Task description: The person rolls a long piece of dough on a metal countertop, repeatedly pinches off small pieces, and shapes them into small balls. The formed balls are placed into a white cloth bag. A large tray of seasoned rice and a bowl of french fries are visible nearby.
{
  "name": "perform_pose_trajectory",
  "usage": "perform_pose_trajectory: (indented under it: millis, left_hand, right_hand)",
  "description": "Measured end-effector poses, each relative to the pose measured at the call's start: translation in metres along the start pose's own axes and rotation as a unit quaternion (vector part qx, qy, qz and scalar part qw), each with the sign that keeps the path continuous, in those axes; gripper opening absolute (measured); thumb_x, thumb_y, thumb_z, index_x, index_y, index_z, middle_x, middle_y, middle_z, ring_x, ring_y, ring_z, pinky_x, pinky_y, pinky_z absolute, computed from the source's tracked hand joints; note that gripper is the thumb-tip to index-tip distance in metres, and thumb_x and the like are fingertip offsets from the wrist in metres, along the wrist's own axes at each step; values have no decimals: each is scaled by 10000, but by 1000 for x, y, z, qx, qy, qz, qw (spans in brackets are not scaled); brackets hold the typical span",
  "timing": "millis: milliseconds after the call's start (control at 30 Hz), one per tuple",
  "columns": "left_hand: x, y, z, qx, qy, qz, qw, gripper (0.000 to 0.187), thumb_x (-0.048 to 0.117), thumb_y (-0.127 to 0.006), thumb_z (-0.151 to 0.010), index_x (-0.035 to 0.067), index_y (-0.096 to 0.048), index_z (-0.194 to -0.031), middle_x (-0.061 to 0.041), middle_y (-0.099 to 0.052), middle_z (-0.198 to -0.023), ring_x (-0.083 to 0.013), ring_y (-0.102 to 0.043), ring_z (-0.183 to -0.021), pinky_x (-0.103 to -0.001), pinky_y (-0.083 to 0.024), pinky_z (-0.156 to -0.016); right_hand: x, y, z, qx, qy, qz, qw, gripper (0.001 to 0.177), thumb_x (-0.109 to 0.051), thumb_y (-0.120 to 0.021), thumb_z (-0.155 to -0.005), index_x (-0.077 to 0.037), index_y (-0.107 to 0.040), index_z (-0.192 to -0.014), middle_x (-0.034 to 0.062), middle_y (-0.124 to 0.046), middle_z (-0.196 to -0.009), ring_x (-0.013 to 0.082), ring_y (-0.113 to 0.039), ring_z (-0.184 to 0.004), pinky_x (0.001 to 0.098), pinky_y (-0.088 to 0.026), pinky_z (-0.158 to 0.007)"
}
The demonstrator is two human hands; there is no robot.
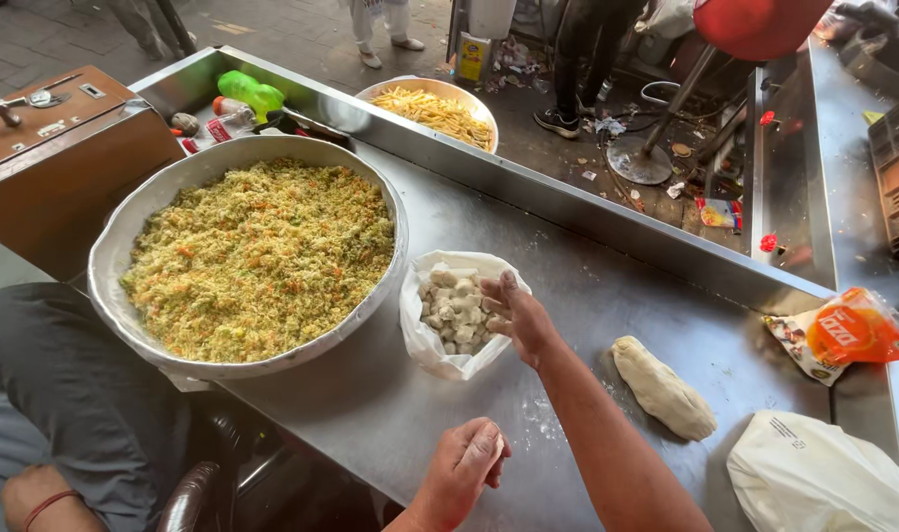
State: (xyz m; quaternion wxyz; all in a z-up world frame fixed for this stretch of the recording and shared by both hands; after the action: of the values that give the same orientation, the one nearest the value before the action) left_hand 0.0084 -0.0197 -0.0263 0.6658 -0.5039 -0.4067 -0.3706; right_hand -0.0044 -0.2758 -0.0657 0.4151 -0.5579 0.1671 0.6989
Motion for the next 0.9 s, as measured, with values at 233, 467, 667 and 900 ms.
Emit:
perform_pose_trajectory:
  millis: [233, 467, 667, 900]
  left_hand:
    - [-4, 16, -8, 83, -25, 44, 995, 677, 550, -380, -1063, 92, -475, -1552, -54, -631, -714, -143, -536, -523, -287, -451, -478]
    - [18, -19, -20, -148, -72, -10, 986, 570, 461, -482, -1110, -42, -520, -1375, -13, -625, -1047, -91, -556, -909, -255, -492, -768]
    - [19, -30, -23, -237, 31, 4, 971, 381, 366, -448, -1065, 38, -634, -1117, -13, -633, -859, -108, -551, -722, -263, -475, -649]
    - [25, -38, -23, -45, -82, -111, 989, 408, 341, -453, -1055, 19, -638, -888, -47, -622, -715, -140, -542, -633, -289, -458, -589]
  right_hand:
    - [-31, -34, 152, -86, 271, 316, 905, 456, -330, -703, -909, 19, -687, -1202, 133, -684, -1070, 260, -633, -917, 390, -521, -789]
    - [-70, -39, 235, -79, 376, 485, 785, 280, -217, -850, -773, -151, -670, -976, 46, -686, -863, 285, -688, -812, 414, -542, -663]
    - [-60, -15, 239, -75, 370, 425, 823, 257, -197, -816, -819, -91, -654, -988, 77, -656, -818, 317, -668, -752, 420, -521, -624]
    - [9, 13, 200, 70, 262, 204, 941, 149, -178, -666, -977, -37, -628, -949, 65, -643, -762, 210, -616, -665, 371, -518, -595]
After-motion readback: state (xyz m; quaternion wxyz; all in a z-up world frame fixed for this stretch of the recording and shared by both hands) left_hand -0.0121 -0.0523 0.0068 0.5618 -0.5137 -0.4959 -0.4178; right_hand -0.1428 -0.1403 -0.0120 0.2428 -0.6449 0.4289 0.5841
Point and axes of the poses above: each hand's wrist, its own z-axis away from the middle knuckle, its own y-axis out of the back of the hand, x = y × z, the point moved 4 cm from there along -z, towards the middle knuckle
